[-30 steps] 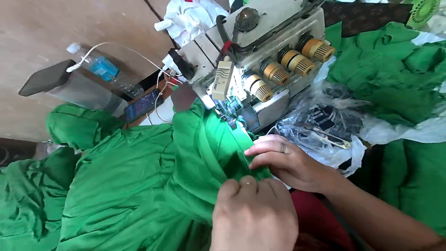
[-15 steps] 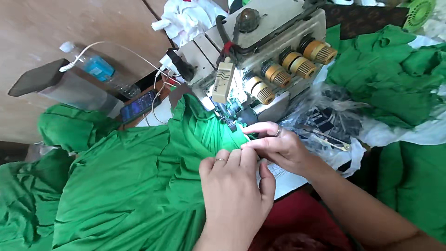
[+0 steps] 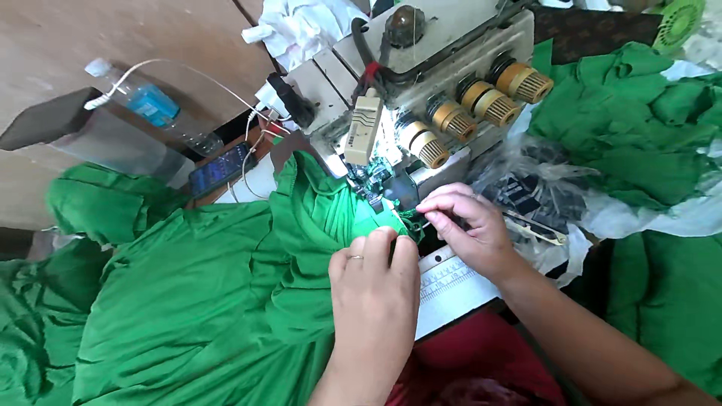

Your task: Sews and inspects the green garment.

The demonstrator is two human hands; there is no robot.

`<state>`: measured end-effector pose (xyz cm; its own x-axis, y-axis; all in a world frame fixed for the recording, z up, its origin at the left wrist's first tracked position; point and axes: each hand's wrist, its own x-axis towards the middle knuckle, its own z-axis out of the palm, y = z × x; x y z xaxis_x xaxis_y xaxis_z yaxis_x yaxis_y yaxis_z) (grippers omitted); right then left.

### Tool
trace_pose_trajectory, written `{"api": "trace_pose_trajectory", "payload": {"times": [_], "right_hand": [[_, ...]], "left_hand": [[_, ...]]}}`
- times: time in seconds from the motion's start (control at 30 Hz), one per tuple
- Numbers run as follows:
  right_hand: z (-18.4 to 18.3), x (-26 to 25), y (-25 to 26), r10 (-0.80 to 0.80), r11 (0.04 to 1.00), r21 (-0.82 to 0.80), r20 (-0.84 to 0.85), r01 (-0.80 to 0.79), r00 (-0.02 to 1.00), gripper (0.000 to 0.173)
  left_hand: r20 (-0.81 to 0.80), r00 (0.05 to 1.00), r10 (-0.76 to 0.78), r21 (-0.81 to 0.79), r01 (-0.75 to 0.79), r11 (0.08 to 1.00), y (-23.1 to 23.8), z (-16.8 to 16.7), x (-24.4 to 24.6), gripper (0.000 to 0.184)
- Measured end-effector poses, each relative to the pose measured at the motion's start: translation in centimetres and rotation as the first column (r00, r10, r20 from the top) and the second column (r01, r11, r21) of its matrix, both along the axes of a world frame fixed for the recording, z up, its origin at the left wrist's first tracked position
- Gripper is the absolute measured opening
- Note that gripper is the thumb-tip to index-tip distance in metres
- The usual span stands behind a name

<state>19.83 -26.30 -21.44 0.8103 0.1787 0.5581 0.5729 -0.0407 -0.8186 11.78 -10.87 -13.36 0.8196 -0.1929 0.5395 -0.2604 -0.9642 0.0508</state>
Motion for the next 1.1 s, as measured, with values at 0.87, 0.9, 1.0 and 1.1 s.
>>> {"api": "trace_pose_trajectory", "payload": {"times": [0.87, 0.9, 1.0, 1.1], "right_hand": [[1.7, -2.8, 1.1, 0.274, 0.96, -0.125, 0.228, -0.251, 0.934, 0.021], [1.8, -2.9, 1.3, 0.31, 0.947, -0.167, 0.253, -0.274, 0.917, 0.024], [2.2, -2.6, 1.4, 0.399, 0.904, -0.294, 0.319, -0.31, 0.86, 0.028], [2.7, -1.1, 0.2, 0.299, 0.921, -0.341, 0.307, -0.189, 0.904, 0.02]], "left_hand": [[-0.16, 0.978, 0.132, -0.123, -0.153, 0.981, 6.9, 1.8, -1.3, 0.022], [-0.184, 0.978, 0.102, -0.136, -0.128, 0.982, 6.1, 2.0, -2.4, 0.021], [-0.239, 0.97, -0.052, -0.225, -0.003, 0.974, 3.9, 1.8, -4.0, 0.02], [-0.202, 0.969, -0.143, -0.309, 0.075, 0.948, 2.6, 1.5, -2.9, 0.02]]}}
